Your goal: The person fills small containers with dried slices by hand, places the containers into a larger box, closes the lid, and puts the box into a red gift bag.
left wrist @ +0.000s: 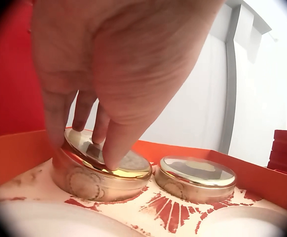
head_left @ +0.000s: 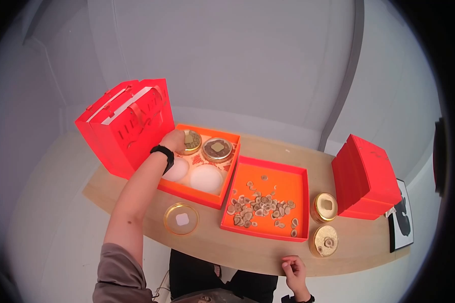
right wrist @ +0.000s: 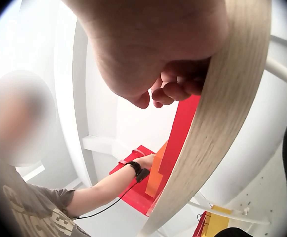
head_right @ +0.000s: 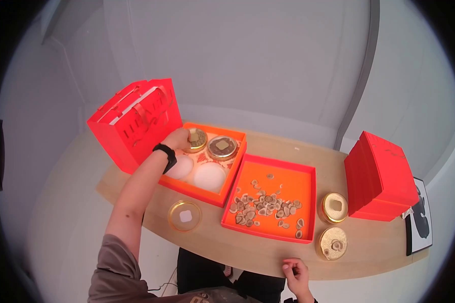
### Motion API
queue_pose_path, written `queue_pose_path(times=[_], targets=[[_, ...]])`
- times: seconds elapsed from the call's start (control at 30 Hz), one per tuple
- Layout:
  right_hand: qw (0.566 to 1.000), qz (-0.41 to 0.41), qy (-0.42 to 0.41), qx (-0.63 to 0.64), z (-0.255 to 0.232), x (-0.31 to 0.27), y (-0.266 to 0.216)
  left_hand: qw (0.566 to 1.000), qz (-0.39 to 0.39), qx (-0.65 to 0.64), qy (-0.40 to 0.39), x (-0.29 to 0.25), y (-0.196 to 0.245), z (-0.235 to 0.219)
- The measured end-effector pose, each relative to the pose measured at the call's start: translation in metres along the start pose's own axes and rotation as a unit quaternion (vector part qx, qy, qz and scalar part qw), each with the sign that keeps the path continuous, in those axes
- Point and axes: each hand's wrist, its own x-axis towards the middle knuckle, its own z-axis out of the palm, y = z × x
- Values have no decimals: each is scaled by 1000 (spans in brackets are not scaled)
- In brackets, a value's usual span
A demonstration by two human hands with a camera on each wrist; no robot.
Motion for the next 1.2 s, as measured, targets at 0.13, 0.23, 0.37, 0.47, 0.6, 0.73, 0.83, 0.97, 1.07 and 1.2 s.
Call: queue_pose_path(times=[0.13, 0.23, 0.37, 0.47, 0.6, 0.73, 0.83, 0.97, 1.07, 1.2], targets=[[1000, -6, -2, 0, 0, 0, 1, 999, -17, -25, -45, -26, 32, -30], [1000, -7, -4, 0, -1, 0, 0, 996, -26, 9, -82, -23, 38, -36], [1000, -9, -1, 0, 0, 1, -1, 998, -32, 35, -45, -16, 45, -35], [1000, 6, 9, -1, 0, 0, 0, 997, -28, 50, -48, -5, 43, -31], [1000, 6, 13, -4, 0, -1, 1, 993, -21, 92, -76, 12, 39, -22], [1000, -4, 8, -11, -2, 1, 5, 991, -24, 102, -78, 13, 38, -20], [1000, -2, 13, -11, -2, -1, 3, 995, 1, 79, -61, 17, 34, -17], [1000, 2, 14, -16, -2, -1, 3, 995, -9, 69, -69, 18, 35, -16], [1000, -1, 13, -5, -1, -1, 2, 995, -19, 68, -72, 19, 33, -16], [1000, -7, 14, -9, -2, -1, 0, 995, 5, -43, -91, 14, 10, -5]])
